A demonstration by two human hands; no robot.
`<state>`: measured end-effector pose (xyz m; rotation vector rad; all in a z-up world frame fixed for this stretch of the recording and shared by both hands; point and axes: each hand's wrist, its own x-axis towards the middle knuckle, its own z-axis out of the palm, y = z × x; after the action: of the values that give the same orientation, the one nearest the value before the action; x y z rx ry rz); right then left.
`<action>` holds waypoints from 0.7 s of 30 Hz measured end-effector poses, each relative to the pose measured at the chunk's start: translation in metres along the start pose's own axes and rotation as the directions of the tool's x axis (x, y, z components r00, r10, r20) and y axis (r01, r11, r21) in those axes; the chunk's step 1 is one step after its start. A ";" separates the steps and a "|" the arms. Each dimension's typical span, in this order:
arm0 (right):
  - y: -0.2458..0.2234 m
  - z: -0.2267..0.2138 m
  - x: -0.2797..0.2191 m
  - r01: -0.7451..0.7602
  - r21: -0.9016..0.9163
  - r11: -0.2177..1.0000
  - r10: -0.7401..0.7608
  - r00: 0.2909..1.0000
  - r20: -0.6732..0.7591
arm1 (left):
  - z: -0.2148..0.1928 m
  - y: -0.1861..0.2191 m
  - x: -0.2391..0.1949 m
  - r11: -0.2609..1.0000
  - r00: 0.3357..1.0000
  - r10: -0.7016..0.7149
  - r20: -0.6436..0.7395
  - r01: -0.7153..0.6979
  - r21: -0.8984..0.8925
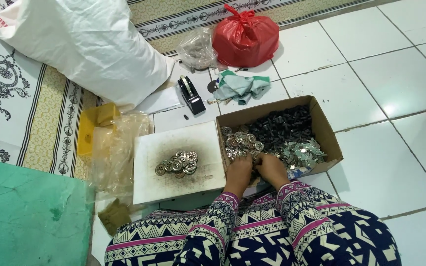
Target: The person sits on the floor and picks small metal washers from a cardboard box, placing them onto a white board. They then gather the washers and put them into a clear plastic bag, seal the bag, and place it into a yellow container.
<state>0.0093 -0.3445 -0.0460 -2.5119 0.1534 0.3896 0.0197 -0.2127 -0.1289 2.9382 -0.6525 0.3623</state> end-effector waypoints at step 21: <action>0.018 0.013 0.021 -0.010 0.881 0.473 0.064 0.998 -0.023 | -0.120 -0.008 -0.002 -0.136 0.745 -0.516 0.422 0.415 -0.900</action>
<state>0.0230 -0.3524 -0.0726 -1.4560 0.3361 0.1707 -0.0032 -0.1854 -0.0144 1.4761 0.2757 -0.1040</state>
